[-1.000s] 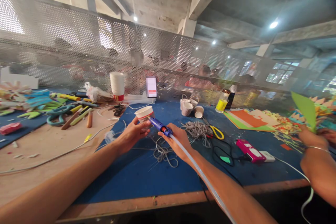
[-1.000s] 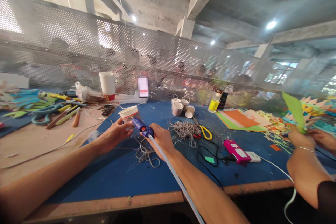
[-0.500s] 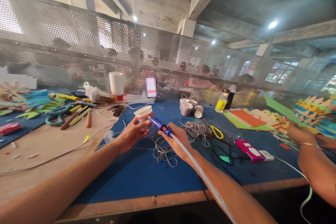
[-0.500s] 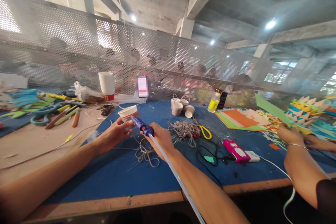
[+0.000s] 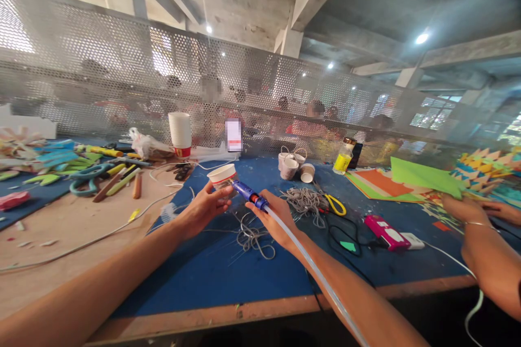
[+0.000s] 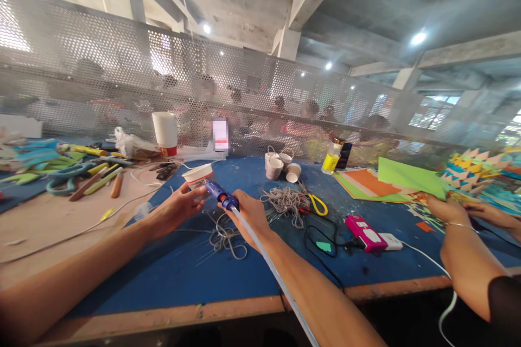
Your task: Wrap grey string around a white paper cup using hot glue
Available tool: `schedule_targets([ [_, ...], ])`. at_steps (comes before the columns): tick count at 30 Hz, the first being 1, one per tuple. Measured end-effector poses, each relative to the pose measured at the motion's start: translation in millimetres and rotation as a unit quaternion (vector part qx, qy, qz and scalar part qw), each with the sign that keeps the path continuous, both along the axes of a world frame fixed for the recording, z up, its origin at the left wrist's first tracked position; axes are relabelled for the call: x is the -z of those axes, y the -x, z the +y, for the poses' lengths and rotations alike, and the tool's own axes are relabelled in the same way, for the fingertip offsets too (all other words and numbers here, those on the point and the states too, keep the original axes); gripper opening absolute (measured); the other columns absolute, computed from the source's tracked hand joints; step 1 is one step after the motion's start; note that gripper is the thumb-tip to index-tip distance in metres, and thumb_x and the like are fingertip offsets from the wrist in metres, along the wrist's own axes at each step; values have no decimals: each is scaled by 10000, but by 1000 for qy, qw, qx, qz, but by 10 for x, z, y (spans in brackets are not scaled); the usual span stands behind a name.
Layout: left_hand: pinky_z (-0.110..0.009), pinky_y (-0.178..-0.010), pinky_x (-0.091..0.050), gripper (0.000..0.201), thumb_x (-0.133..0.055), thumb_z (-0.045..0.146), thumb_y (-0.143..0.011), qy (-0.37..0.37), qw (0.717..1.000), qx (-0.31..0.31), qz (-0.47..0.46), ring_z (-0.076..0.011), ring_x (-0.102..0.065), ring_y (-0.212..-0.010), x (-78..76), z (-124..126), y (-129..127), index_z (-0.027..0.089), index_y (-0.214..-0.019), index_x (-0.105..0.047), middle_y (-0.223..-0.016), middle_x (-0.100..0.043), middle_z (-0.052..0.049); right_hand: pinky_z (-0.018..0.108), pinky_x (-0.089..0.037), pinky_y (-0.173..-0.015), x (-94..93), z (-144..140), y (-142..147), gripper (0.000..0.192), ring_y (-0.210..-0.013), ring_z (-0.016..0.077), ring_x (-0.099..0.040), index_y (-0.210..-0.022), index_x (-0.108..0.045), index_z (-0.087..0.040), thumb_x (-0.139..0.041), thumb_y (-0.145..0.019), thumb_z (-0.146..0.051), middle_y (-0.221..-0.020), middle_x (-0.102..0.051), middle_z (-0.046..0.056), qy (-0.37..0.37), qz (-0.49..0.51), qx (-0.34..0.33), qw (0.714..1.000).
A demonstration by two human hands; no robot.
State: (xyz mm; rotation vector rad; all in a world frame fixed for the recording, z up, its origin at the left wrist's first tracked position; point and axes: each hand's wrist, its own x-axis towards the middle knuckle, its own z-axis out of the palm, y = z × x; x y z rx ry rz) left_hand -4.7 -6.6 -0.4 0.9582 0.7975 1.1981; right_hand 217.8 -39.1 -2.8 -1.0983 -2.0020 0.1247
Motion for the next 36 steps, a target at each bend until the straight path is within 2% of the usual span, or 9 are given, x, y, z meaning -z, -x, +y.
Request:
schedule_targets([
  [18, -179, -612, -571, 519, -890, 227, -757, 8, 1000, 0, -14, -76, -680, -638, -50, -26, -13, 241, -1222, -658, -1044, -746, -32, 248, -372, -614, -12, -2, -3, 350, -628, 150, -576, -855, -553, -230, -540, -1010, -543, -759, -643, -2, 9, 7, 0, 1000],
  [30, -178, -616, -567, 539, -877, 230, -770, 2, 1000, 9, -15, -76, -669, -647, -112, -85, -23, 260, -1270, -678, -1104, -745, -50, 245, -391, -601, -34, -17, -3, 351, -621, 152, -585, -853, -559, -230, -526, -1016, -539, -737, -641, -1, 9, 13, 2, 1000],
  [36, -168, -603, -559, 531, -881, 216, -763, 11, 1000, 1, -18, -72, -661, -632, -125, -95, -28, 253, -1254, -683, -1051, -747, -38, 245, -396, -605, -23, -8, -9, 356, -649, 158, -609, -861, -567, -228, -539, -1012, -550, -754, -651, 5, 4, 15, 4, 1000],
])
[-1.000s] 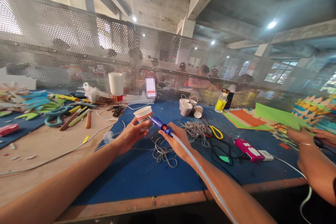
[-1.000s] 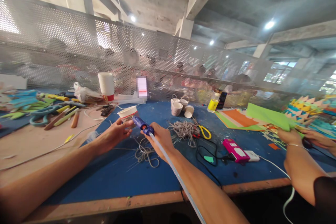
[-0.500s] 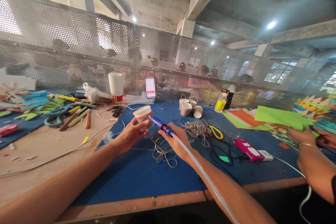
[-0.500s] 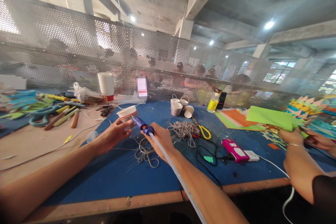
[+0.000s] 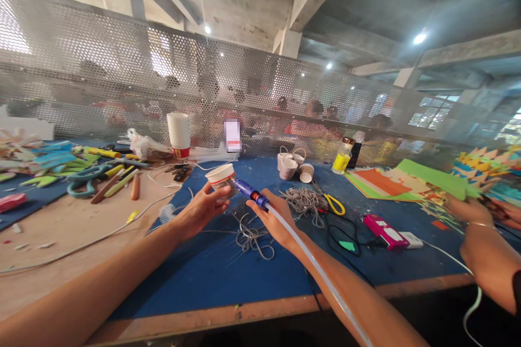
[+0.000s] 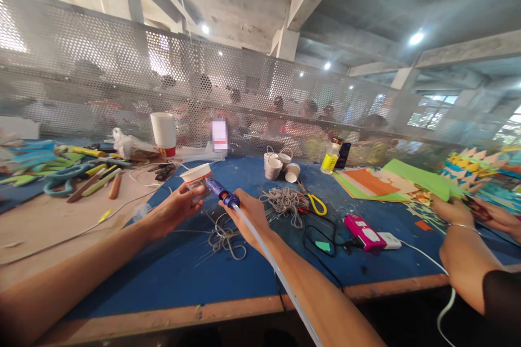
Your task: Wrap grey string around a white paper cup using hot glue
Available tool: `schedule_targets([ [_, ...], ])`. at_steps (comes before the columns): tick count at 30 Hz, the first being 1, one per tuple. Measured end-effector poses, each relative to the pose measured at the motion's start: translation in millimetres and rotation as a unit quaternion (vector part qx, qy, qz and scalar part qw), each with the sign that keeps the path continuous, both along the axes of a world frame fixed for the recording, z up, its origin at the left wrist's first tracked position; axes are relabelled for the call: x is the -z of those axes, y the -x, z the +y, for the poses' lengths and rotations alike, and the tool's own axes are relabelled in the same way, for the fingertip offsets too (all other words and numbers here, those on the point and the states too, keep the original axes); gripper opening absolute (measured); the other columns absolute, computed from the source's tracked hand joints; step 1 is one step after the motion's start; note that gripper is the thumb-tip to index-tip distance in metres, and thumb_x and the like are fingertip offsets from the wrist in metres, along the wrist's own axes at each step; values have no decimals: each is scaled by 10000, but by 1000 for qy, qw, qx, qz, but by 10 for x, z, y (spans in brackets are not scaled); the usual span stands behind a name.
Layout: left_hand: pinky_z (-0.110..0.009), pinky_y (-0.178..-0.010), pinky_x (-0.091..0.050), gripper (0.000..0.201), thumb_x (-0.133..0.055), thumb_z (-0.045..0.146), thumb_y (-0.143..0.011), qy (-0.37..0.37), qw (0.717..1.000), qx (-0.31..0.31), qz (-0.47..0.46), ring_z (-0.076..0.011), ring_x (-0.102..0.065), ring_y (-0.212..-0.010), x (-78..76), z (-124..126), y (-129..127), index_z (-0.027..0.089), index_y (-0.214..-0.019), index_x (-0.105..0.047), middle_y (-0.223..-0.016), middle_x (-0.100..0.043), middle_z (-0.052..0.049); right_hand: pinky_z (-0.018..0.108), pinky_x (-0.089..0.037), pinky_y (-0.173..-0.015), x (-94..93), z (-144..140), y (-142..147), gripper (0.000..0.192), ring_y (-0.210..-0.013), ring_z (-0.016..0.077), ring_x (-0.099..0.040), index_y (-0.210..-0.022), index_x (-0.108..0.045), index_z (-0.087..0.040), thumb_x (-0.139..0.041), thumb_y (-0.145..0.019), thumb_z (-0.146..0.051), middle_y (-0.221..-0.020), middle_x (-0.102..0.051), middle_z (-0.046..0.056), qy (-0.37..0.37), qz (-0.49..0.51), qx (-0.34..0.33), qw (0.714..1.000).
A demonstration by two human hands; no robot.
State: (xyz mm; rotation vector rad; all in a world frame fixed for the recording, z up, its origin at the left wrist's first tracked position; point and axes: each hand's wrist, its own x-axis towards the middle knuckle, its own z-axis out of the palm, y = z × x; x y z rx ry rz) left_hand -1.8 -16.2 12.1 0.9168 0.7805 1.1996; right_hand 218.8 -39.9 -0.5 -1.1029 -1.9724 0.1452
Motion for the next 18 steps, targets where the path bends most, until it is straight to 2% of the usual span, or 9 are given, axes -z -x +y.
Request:
schedule_targets([
  [8, -172, -599, -563, 557, -887, 224, -756, -3, 1000, 2, -3, -70, -670, -631, 43, 43, 11, 265, -1265, -665, -1060, -739, -23, 240, -375, -565, -14, -5, -1, 369, -632, 155, -590, -824, -537, -235, -529, -1012, -553, -728, -634, 0, 13, 11, -1, 1000],
  [18, -172, -601, -563, 559, -902, 241, -733, -2, 1000, -1, 2, -67, -670, -626, 25, 23, 11, 266, -1239, -663, -1050, -740, -19, 243, -385, -561, 11, 25, -7, 329, -637, 159, -602, -825, -535, -237, -556, -1009, -510, -728, -644, 1, 2, 13, 0, 1000],
])
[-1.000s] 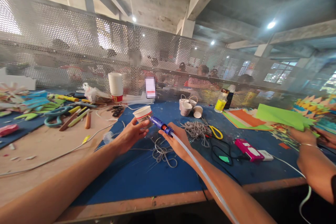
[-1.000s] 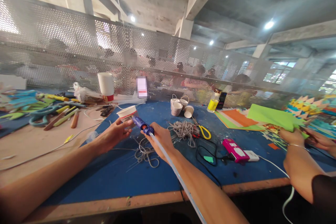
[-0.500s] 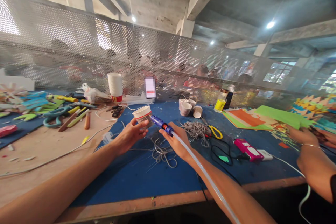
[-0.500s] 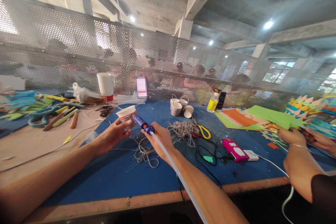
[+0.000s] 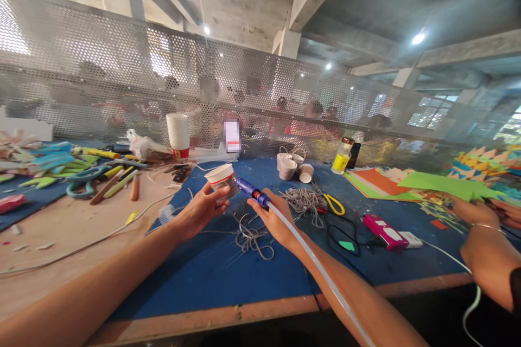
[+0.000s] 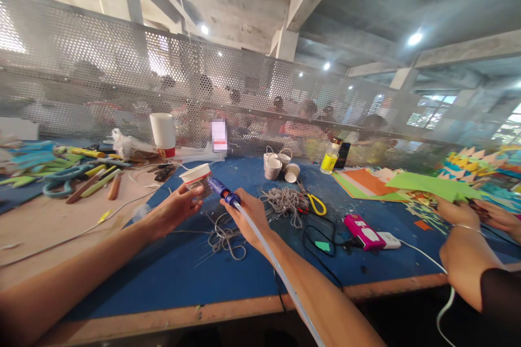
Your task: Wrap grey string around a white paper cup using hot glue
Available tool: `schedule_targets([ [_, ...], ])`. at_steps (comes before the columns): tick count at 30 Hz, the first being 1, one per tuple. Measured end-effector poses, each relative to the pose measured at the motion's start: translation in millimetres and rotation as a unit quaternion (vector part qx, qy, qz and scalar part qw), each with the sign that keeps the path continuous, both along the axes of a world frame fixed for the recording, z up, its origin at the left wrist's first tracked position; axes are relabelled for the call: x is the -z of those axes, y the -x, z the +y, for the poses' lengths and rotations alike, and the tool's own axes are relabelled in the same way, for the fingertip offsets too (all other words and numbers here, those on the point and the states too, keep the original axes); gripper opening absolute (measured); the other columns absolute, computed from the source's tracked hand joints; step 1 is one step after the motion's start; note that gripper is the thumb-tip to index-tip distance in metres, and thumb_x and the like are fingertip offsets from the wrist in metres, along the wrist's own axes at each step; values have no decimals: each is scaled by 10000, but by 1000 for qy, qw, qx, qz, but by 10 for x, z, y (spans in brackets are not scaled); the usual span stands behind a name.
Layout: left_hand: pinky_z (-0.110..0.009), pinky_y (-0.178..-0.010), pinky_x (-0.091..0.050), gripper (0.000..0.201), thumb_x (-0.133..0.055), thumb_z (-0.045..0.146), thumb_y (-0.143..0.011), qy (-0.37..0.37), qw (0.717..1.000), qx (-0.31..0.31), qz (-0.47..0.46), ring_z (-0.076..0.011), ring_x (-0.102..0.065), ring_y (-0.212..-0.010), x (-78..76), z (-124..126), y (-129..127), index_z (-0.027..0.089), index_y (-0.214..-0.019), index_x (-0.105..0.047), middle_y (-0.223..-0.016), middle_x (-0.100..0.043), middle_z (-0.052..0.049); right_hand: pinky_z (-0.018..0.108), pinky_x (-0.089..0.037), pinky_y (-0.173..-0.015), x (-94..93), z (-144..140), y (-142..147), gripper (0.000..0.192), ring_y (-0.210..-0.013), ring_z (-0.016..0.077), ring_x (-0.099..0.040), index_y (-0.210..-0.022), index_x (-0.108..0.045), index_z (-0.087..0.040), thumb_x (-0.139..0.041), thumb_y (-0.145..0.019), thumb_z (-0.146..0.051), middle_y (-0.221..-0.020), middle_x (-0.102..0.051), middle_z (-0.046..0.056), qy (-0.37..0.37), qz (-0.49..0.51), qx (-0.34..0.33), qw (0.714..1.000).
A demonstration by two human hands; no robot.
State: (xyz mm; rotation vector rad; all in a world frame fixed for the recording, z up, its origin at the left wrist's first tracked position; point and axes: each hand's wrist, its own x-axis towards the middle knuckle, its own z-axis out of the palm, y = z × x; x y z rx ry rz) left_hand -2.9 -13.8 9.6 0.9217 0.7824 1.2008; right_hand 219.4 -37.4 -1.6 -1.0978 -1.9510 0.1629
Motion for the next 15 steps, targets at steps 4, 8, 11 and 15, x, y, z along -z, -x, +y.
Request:
schedule_targets([
  [4, -169, -609, -567, 550, -895, 242, -748, -1, 1000, 7, -1, -67, -671, -633, -2, 0, -1, 264, -1242, -655, -1063, -731, -16, 249, -384, -577, -12, -20, 7, 306, -629, 157, -601, -829, -546, -235, -580, -1006, -482, -717, -641, -7, -4, 8, 14, 1000],
  [8, -171, -612, -575, 538, -888, 233, -759, -3, 1000, 11, -7, -68, -676, -638, 9, 13, 8, 264, -1241, -651, -1081, -728, -18, 253, -396, -595, -8, -14, 5, 318, -630, 158, -597, -839, -548, -233, -558, -1015, -497, -722, -638, -3, -11, 2, 15, 1000],
  [11, -171, -597, -574, 533, -889, 230, -759, 1, 1000, 11, -7, -70, -677, -630, 15, 19, 11, 253, -1234, -650, -1061, -728, -14, 254, -409, -599, 1, 5, -3, 325, -624, 157, -582, -842, -537, -231, -540, -1020, -503, -724, -626, 1, -16, -1, 6, 1000],
  [15, -170, -626, -585, 519, -882, 228, -772, 2, 1000, 9, -8, -69, -684, -647, 25, 23, 14, 245, -1234, -648, -1068, -733, -19, 254, -418, -601, 3, 16, -11, 325, -619, 154, -567, -831, -534, -232, -544, -1014, -499, -711, -611, -2, -6, 5, 9, 1000],
])
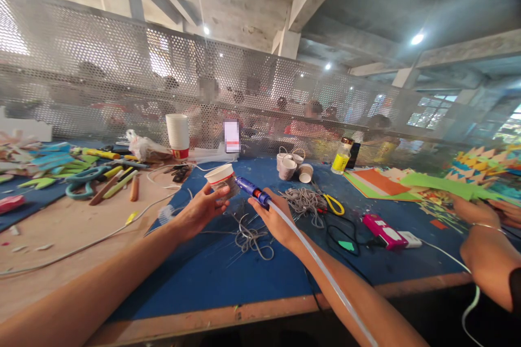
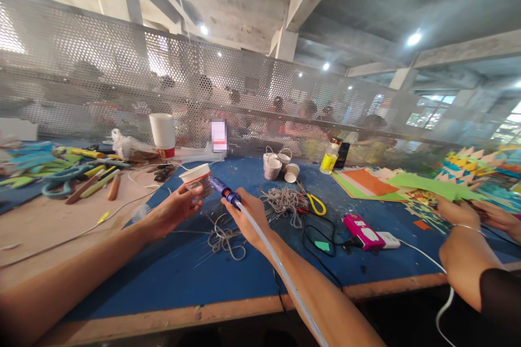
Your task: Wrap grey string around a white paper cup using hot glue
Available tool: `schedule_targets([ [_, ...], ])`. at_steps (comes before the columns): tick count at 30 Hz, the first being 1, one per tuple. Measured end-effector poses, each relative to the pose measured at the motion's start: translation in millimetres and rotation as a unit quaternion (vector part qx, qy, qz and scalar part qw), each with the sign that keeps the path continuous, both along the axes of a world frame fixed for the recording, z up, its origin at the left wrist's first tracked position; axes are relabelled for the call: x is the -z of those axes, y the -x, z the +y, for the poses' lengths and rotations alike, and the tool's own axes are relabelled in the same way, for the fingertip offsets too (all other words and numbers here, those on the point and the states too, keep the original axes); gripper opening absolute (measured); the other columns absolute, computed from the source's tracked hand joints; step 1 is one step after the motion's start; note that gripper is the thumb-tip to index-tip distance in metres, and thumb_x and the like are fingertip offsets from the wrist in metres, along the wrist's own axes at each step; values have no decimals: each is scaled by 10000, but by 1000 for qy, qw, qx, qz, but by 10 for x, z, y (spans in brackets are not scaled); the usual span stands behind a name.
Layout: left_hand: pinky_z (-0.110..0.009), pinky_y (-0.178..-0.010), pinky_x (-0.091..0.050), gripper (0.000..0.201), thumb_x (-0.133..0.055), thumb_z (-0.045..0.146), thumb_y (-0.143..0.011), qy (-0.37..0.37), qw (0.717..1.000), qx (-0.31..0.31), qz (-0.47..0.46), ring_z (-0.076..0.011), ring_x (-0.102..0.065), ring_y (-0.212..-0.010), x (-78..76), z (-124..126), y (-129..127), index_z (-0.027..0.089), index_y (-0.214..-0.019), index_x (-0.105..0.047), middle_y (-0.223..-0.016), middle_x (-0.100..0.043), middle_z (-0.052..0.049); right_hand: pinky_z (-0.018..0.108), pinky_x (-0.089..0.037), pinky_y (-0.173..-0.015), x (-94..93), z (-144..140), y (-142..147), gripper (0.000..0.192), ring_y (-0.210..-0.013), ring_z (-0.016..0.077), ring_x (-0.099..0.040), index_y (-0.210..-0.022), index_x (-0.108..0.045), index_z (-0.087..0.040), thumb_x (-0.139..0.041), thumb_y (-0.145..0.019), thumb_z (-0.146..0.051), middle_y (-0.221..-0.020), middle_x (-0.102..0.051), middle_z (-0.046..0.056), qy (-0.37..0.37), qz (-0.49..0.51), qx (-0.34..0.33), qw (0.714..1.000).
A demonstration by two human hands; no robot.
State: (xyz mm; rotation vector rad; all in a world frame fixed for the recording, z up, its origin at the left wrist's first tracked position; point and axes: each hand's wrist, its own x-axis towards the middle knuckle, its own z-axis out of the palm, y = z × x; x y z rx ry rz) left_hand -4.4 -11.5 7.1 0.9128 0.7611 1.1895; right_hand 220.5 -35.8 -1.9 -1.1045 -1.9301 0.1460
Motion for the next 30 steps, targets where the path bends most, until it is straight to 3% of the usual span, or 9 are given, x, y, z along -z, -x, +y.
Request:
schedule_targets([
  [30, -189, -605, -606, 519, -874, 227, -773, 1, 1000, 25, -7, -96, -706, -647, -15, -8, 6, 229, -1242, -651, -1010, -750, -18, 272, -444, -634, 5, 14, -1, 331, -629, 170, -553, -829, -558, -233, -566, -989, -522, -706, -586, 0, 31, 63, -8, 998],
])
